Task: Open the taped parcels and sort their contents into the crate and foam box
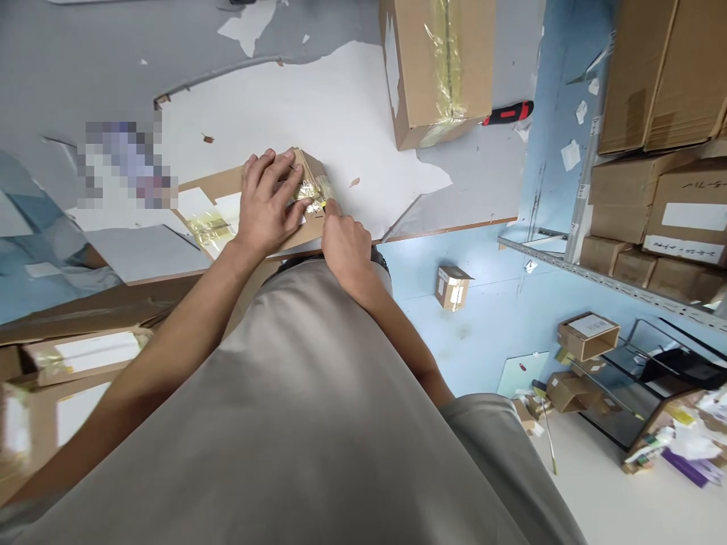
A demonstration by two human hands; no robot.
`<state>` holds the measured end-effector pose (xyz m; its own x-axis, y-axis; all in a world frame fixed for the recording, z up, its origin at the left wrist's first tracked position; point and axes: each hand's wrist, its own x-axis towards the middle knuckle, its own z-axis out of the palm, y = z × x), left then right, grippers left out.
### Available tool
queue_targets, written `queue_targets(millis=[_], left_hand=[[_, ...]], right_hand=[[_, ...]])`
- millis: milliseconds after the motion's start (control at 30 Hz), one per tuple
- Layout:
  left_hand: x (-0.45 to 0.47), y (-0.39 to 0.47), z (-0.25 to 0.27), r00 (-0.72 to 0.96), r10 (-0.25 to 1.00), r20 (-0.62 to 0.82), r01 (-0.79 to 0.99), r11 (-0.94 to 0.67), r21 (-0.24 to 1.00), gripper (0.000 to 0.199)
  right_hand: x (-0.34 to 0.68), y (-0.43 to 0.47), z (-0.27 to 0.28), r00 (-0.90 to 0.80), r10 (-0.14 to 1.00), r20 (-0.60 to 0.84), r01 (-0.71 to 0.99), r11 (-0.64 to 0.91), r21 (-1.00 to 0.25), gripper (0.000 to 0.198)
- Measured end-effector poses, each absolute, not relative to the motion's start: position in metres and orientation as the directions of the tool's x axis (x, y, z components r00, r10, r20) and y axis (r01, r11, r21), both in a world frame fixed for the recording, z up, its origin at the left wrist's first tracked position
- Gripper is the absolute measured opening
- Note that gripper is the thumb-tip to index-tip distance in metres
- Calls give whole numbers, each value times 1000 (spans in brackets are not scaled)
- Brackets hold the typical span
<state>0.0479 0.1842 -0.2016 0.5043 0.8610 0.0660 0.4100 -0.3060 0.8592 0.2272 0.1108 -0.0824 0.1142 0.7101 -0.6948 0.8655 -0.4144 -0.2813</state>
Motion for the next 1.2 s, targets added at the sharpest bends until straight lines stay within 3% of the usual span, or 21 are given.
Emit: queue_targets(millis=[133,400,667,833,1000,1200], left_hand=[[49,186,-191,525,847,85,410,-339,847,62],[45,184,-201,558,802,-213,698,-314,644,94],[45,187,-208,564,796,-220,718,-341,607,98],[42,185,-201,595,793,-129,660,-390,642,85],[42,183,-198,594,798,-99,644,-398,653,70],[46,180,-187,579,806,-127,657,-368,659,72]], right_hand=[[235,115,-89,94,738,-668,857,-402,-323,56],[255,106,-85,-18,732,-681,855,-342,-390,56],[246,101,-83,-11,750,-661,851,-341,-400,58],[247,101,-83,22,793,-609,833,-351,-427,59],[253,108,-98,39,829,-558,787,-370,-494,56],[271,110,-129,35,822,-569,603,-471,-644,51]])
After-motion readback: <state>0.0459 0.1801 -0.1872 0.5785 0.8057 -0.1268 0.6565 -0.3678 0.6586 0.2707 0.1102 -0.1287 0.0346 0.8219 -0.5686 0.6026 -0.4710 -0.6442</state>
